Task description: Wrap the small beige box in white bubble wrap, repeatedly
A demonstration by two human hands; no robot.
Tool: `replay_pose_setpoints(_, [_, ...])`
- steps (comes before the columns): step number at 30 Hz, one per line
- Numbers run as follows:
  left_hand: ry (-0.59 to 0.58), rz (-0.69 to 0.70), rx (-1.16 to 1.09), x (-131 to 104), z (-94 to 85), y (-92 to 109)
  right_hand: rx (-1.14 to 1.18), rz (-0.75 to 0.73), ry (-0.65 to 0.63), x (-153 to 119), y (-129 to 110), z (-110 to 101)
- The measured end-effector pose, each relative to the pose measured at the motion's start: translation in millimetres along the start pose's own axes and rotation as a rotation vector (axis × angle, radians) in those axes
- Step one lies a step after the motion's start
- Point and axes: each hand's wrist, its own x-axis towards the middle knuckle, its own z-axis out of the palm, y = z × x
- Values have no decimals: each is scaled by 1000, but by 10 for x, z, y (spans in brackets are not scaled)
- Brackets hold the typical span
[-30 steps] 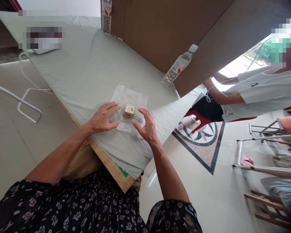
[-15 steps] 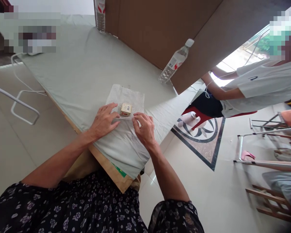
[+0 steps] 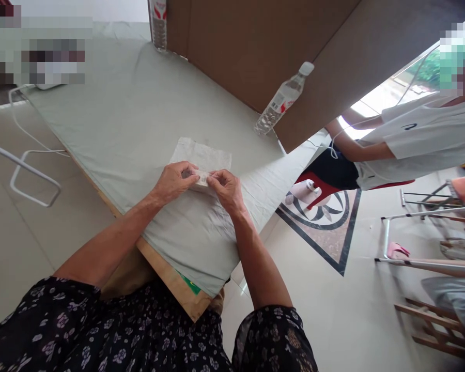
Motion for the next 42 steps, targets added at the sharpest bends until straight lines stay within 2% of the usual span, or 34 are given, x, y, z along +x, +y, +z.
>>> replay_pose_setpoints(10, [34,15,-68,-154,2,-18,-87,-49,89,-241,-97,69])
replay_pose_setpoints(16, [-25,-35,-15,-118,-19,2,-130,1,48,-221,-14,42])
replay_pose_setpoints(19, [-51,-51,22,-94,-51,44,-313,-46,111,-255,-76,-68])
replay_pose_setpoints(22, [-62,-68,13,-87,-63,64,-589,-188,263,-406,-261,-152])
replay_pose_setpoints(23, [-62,-72,9,-86,-60,65,-659,-241,273,-470,-331,-150])
replay_pose_setpoints(24, [-60,-75,9,-83,-56,64,-709,-292,246,-530,-395,-127])
replay_pose_setpoints(27, [-56,-74,33,-71,-50,62,-802,-415,25,-637,-491,25])
replay_pose_setpoints(30, [-82,-55,31,-73,-105,76,-870,-422,-123,-614,-445,163])
replay_pose_setpoints(33, [-79,-3,10,-106,-224,73,-914,-419,-156,-544,-380,187])
replay_pose_setpoints(36, [0,-28,72,-130,-317,18,-971,-445,-177,-482,-379,169])
replay_pose_setpoints(42, [31,-124,317,-113,-276,-85,-1122,-464,-190,-363,-432,237])
